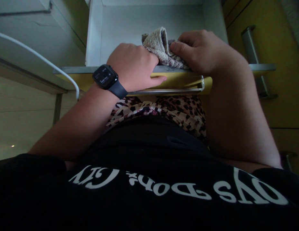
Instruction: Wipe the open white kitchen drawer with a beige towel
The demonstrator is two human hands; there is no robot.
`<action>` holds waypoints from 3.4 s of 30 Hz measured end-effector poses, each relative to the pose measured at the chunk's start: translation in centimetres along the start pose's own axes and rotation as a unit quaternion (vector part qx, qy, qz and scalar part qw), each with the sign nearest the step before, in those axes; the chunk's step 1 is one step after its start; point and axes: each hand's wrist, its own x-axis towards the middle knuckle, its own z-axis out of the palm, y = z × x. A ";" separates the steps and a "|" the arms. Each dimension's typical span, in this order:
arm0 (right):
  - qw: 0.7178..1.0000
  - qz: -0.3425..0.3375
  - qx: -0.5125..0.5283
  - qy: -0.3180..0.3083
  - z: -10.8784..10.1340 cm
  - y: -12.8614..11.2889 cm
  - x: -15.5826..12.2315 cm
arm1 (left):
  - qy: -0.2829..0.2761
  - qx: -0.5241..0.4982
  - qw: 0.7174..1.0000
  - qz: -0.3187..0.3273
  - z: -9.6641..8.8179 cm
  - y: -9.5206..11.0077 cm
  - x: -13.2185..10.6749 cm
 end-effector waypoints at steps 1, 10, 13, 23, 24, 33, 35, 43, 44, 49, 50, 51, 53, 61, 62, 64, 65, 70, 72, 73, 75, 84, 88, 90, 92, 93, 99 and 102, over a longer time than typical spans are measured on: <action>1.000 -0.001 0.001 0.001 0.0 0.0 0.0 | -0.001 -0.003 1.000 -0.002 0.1 0.0 0.0; 1.000 -0.017 -0.002 0.008 0.1 0.3 -0.1 | 0.014 0.029 0.999 0.022 -0.1 0.0 0.0; 1.000 -0.007 -0.006 0.004 0.1 0.1 0.0 | 0.013 0.042 0.999 0.028 -0.2 0.1 0.0; 1.000 -0.002 -0.011 0.011 0.1 0.0 0.1 | 0.034 0.056 0.997 0.029 0.3 0.3 0.4; 1.000 -0.002 -0.010 0.012 0.1 0.1 0.1 | 0.035 0.056 0.997 0.030 0.3 0.3 0.4; 1.000 0.002 -0.002 0.011 0.2 0.0 0.1 | 0.040 0.058 0.997 0.035 0.5 0.1 0.4; 1.000 0.000 -0.002 0.012 0.2 0.1 0.2 | 0.039 0.058 0.997 0.035 0.4 0.1 0.4; 1.000 -0.008 -0.015 0.013 0.2 0.1 0.1 | 0.045 0.049 0.997 0.042 0.3 0.2 0.4; 1.000 -0.006 -0.015 0.013 0.2 0.1 0.1 | 0.045 0.047 0.997 0.041 0.3 0.2 0.4; 1.000 -0.004 -0.015 0.015 0.2 0.0 0.1 | 0.043 0.044 0.997 0.042 0.3 0.2 0.4; 1.000 -0.004 -0.015 0.015 0.2 0.0 0.1 | 0.042 0.044 0.997 0.042 0.3 0.3 0.4; 1.000 -0.005 -0.015 0.015 0.3 0.0 0.1 | 0.041 0.044 0.997 0.041 0.3 0.3 0.4; 1.000 -0.006 -0.014 0.016 0.3 0.0 0.1 | 0.040 0.044 0.997 0.039 0.3 0.3 0.4; 1.000 -0.007 -0.007 0.015 0.2 0.0 0.0 | 0.036 0.046 0.998 0.034 0.3 0.2 0.4; 1.000 -0.007 -0.006 0.015 0.2 0.0 0.1 | 0.035 0.047 0.998 0.032 0.3 0.2 0.3; 1.000 -0.005 -0.005 0.014 0.1 -0.1 0.1 | 0.034 0.048 0.998 0.028 0.3 0.2 0.3; 1.000 -0.004 -0.003 0.013 0.0 -0.1 0.1 | 0.034 0.047 0.998 0.027 0.3 0.2 0.3; 1.000 -0.002 0.007 0.011 0.0 -0.1 0.0 | 0.029 0.042 0.998 0.023 0.2 0.3 0.2; 1.000 -0.004 0.004 0.011 0.1 0.0 0.1 | 0.027 0.044 0.998 0.021 0.2 0.3 0.3; 1.000 -0.004 0.002 0.010 0.1 0.0 0.1 | 0.028 0.045 0.998 0.022 0.2 0.3 0.3; 1.000 -0.003 0.002 0.007 0.1 -0.1 0.1 | 0.033 0.047 0.998 0.024 0.2 0.3 0.3; 1.000 -0.011 0.011 0.013 0.1 0.0 0.1 | 0.043 0.051 0.997 0.035 0.3 0.3 0.3; 1.000 -0.016 0.012 0.014 0.2 0.0 0.1 | 0.040 0.055 0.997 0.033 0.2 0.3 0.3; 1.000 -0.016 0.007 0.016 0.2 0.0 0.1 | 0.041 0.056 0.997 0.034 0.2 0.3 0.3; 1.000 -0.015 -0.001 0.016 0.2 0.0 0.1 | 0.042 0.056 0.997 0.035 0.2 0.3 0.3; 1.000 -0.013 -0.004 0.015 0.2 0.0 0.1 | 0.041 0.057 0.997 0.034 0.2 0.3 0.3; 1.000 -0.013 -0.013 0.017 0.2 0.1 0.1 | 0.041 0.053 0.997 0.035 0.3 0.2 0.4; 1.000 -0.011 -0.014 0.017 0.3 0.0 0.1 | 0.044 0.047 0.997 0.042 0.4 0.2 0.4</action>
